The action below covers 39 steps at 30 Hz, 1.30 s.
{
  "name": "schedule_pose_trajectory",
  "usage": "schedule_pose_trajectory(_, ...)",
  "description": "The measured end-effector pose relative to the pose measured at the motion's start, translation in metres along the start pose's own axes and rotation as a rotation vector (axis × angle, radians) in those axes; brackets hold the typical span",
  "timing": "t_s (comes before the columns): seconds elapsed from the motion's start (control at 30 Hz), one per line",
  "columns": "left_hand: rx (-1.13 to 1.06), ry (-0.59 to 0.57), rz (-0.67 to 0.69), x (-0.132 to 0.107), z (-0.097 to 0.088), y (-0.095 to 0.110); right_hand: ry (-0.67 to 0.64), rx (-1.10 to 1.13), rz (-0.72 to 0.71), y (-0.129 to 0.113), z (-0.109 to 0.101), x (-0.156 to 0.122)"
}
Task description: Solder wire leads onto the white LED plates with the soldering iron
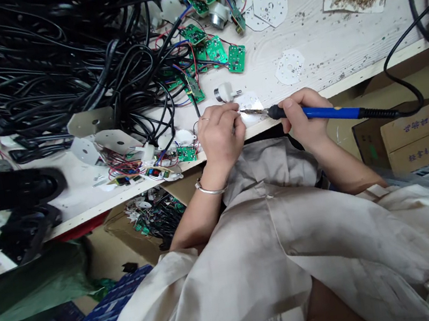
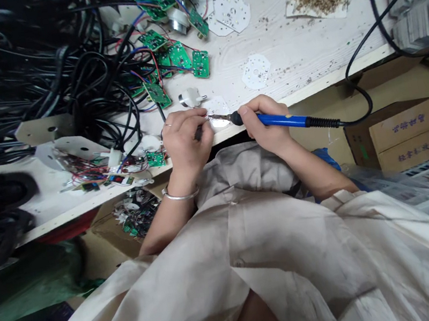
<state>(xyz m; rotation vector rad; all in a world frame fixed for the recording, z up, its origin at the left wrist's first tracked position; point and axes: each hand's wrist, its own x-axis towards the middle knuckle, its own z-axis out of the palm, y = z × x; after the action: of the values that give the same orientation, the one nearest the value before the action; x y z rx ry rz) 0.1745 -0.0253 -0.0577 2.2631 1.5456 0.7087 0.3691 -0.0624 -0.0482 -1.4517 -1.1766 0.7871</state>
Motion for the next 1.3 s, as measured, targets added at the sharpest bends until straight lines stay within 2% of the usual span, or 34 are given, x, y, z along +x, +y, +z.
schedule_pose_trajectory(0.3,0.028,0.004,0.020,0.001,-0.001,0.001,-0.006,0.015,0.018,0.000,0.001,0.002)
schedule_pose_trajectory(0.47,0.056,0.039,0.038,0.001,0.000,0.002,0.048,0.032,-0.030,0.002,0.001,0.002)
schedule_pose_trajectory(0.7,0.008,-0.017,-0.010,0.001,0.000,0.002,0.048,0.033,-0.029,0.005,0.001,0.001)
schedule_pose_trajectory(0.8,0.017,-0.027,-0.006,0.001,-0.001,0.002,0.119,0.140,-0.050,0.005,0.003,0.001)
schedule_pose_trajectory(0.93,0.034,-0.018,0.013,0.002,-0.001,0.002,0.300,0.283,-0.139,0.003,-0.001,0.011)
schedule_pose_trajectory(1.07,0.104,0.030,0.066,0.002,-0.001,0.002,0.330,0.123,-0.192,0.009,-0.014,0.029)
schedule_pose_trajectory(1.17,0.121,0.041,0.098,0.001,-0.004,0.002,0.289,0.038,-0.206,0.022,-0.021,0.038)
schedule_pose_trajectory(1.3,0.124,0.014,0.089,-0.001,-0.011,0.002,0.152,-0.255,-0.233,0.030,-0.023,0.042)
